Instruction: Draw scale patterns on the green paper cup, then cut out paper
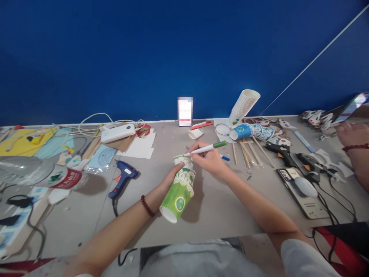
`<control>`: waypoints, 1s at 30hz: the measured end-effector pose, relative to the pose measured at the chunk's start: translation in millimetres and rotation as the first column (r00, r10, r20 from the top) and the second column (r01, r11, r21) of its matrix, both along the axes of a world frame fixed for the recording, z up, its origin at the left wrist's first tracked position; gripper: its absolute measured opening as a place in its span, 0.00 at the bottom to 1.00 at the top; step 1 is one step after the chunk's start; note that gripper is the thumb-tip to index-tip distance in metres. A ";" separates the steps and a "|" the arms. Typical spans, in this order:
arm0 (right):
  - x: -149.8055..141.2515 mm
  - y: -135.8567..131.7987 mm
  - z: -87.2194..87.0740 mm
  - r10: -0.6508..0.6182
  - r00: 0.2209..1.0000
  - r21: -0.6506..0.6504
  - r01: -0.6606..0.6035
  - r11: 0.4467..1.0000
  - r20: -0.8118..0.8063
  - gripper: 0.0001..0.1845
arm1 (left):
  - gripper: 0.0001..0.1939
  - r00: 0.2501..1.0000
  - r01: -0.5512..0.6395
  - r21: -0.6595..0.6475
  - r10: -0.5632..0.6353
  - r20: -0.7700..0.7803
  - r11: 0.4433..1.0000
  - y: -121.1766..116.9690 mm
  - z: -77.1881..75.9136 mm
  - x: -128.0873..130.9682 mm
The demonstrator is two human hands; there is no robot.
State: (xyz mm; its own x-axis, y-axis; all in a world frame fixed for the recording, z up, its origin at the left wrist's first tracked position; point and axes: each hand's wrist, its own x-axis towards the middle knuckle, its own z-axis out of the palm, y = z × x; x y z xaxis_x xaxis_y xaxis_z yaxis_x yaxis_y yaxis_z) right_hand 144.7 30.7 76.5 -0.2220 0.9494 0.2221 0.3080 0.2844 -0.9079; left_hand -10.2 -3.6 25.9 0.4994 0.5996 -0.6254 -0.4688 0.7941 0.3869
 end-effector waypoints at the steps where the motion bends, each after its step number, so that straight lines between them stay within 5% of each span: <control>1: 0.1 0.2 -0.3 0.002 1.000 0.000 -0.002 1.000 -0.005 0.04 | 0.20 1.000 -0.004 -0.001 0.004 -0.003 1.000 -0.1 0.9 0.2; 30: 1.2 0.8 -2.3 0.037 0.997 -0.023 -0.039 0.999 -0.072 0.04 | 0.19 0.999 -0.003 0.014 0.002 0.038 1.000 1.7 -9.5 -2.2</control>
State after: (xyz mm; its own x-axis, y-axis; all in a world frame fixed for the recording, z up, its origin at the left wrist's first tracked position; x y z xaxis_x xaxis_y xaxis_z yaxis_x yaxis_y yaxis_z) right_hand 145.9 31.4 74.2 -0.2422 0.9459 0.2158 0.2316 0.2723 -0.9339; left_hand -12.4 -2.0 16.4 0.5211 0.6096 -0.5974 -0.4854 0.7873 0.3801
